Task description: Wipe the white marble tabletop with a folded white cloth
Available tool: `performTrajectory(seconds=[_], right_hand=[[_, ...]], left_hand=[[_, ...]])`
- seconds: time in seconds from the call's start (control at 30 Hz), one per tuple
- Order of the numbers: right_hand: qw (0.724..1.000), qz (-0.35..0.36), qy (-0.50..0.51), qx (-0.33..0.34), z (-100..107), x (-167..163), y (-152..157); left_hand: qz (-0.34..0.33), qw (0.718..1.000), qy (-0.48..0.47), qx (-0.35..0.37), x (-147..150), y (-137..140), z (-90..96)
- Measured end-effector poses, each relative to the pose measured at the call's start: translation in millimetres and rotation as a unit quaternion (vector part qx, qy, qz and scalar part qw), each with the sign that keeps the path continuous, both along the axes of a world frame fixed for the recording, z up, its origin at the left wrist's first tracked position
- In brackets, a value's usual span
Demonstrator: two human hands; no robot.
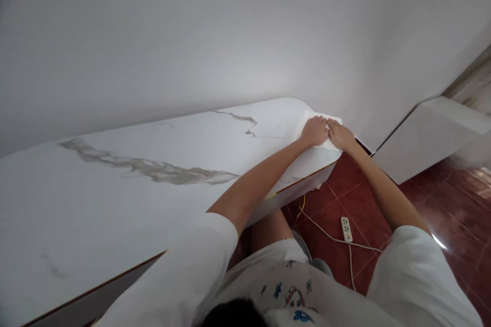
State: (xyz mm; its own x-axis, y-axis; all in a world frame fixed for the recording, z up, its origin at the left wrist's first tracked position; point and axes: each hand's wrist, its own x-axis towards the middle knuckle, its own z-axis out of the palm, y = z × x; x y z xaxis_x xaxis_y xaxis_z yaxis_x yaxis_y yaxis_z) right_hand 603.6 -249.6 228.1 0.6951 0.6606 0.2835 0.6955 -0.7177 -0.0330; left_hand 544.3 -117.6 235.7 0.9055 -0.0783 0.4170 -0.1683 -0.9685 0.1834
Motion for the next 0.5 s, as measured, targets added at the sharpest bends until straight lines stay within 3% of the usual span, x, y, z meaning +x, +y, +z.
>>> performTrajectory(seconds=[0.3,0.5], right_hand=[[1.000,0.006,0.015,0.006,0,69,97],[1.000,0.021,0.018,-0.004,4,94,158]], left_hand=[[0.038,0.999,-0.007,0.002,66,89,-3.9],[0.070,0.997,-0.003,0.015,88,145,-4.0]])
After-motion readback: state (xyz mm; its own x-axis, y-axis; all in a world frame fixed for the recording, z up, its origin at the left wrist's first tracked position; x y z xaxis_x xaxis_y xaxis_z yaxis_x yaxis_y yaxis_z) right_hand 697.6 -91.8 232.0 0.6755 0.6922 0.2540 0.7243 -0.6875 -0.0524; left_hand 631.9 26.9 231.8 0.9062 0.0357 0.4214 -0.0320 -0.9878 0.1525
